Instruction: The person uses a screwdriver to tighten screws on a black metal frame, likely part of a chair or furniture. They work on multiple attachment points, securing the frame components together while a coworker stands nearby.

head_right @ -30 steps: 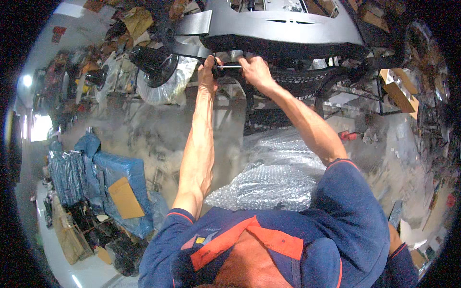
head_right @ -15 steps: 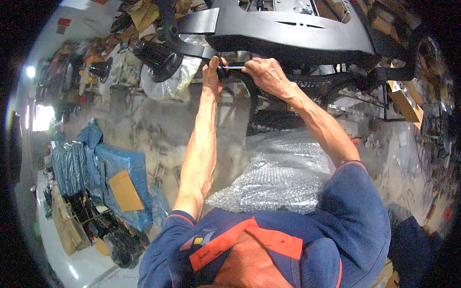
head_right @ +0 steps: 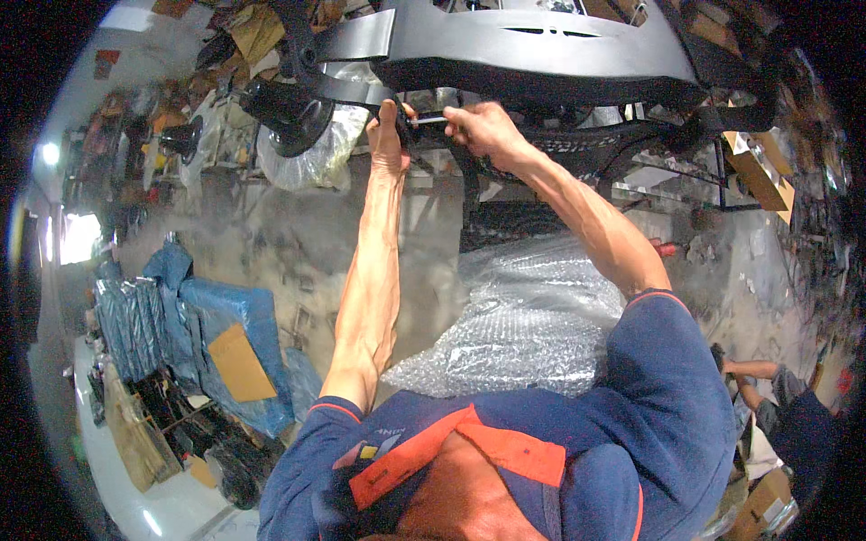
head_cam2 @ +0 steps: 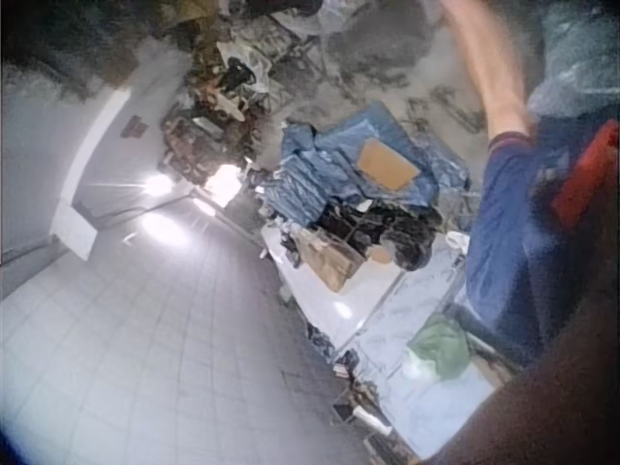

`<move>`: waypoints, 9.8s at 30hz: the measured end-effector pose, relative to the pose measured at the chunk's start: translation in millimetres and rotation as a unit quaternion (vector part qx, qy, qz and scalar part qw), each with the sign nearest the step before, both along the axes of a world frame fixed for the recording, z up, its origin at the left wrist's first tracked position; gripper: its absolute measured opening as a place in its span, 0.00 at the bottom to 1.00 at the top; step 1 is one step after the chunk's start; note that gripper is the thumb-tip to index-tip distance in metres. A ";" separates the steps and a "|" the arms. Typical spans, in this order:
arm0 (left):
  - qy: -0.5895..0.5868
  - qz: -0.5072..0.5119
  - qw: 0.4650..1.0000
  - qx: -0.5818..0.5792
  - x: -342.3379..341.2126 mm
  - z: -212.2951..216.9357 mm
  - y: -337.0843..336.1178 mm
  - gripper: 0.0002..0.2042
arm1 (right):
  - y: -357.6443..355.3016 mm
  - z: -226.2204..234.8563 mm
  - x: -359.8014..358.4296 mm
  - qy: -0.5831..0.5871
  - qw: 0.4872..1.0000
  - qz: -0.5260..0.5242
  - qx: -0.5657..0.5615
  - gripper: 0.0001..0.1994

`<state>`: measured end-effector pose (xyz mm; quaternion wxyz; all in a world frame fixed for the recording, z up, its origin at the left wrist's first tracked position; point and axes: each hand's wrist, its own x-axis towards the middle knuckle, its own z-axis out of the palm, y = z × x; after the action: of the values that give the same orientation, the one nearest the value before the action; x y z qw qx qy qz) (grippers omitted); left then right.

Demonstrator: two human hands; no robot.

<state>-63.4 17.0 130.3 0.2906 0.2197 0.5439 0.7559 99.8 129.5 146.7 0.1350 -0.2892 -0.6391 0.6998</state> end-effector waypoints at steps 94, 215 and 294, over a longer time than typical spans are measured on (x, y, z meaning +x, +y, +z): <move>-0.040 -0.081 0.867 -0.491 153.4 -165.7 -129.3 0.42 | 17.3 6.9 13.0 0.194 0.798 0.038 0.569 0.08; -0.079 -0.101 0.807 -0.576 153.7 -124.4 -169.2 0.44 | -8.6 11.5 -20.5 0.073 0.994 -0.074 0.022 0.08; -0.030 -0.118 0.797 -0.592 154.7 -159.0 -178.5 0.45 | 8.5 41.7 -27.1 0.109 0.988 0.026 0.102 0.10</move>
<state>91.3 -161.5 -28.7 0.4670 0.0442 0.8462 0.2529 72.7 138.0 188.4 0.2144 -0.1789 -0.6956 0.6620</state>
